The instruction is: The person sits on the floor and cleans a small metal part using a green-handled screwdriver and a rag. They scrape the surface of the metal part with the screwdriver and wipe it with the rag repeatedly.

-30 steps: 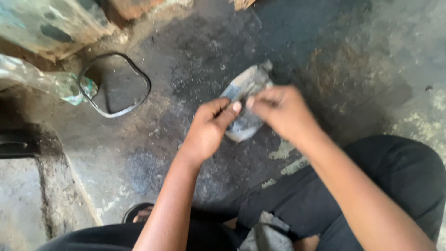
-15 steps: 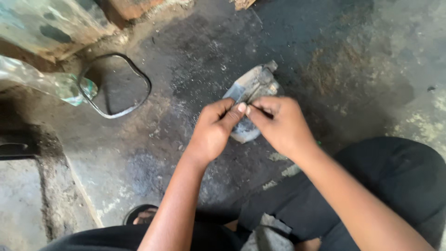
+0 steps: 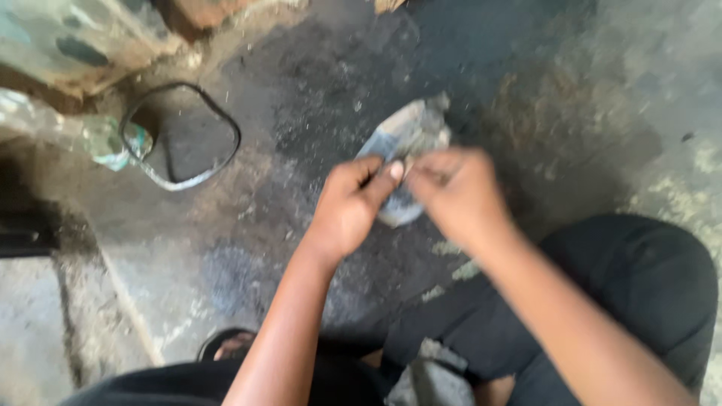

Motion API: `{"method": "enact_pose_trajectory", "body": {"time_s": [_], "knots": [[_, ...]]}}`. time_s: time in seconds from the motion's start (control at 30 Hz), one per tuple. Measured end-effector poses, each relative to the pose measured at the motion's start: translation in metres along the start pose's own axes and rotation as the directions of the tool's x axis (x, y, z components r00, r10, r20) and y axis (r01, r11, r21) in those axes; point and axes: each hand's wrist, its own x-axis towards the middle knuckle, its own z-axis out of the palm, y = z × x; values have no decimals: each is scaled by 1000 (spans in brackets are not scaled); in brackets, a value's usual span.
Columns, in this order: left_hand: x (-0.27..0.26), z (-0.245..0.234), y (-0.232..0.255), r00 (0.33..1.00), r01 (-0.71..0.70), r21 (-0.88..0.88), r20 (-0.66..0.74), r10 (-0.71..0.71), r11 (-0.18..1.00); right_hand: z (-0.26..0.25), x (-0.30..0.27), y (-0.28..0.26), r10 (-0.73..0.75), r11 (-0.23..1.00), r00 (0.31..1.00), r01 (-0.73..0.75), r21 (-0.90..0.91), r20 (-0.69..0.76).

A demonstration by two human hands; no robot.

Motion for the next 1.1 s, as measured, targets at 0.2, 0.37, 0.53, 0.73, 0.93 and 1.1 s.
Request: {"method": "enact_pose_trajectory", "body": {"time_s": [0.2,0.37,0.53,0.73,0.93,1.1], "knots": [[1,3,1,999,-15,72,-28,17,997,-16,16,2,22,1000,996,-24,-17,-90],[4,1,4,1000,16,27,-20,-16,999,-13,14,0,104,994,995,-104,34,6],[8,3,5,999,3,66,-32,-1,998,-21,13,-8,166,977,983,-175,123,82],[2,7,8,999,9,82,-40,-5,997,-23,14,-8,214,970,976,-216,115,34],[-5,8,3,999,17,64,-42,-15,998,-24,12,5,260,951,962,-270,150,79],[2,9,-2,997,51,-67,-50,-54,996,-33,15,4,219,960,975,-224,171,48]]}}
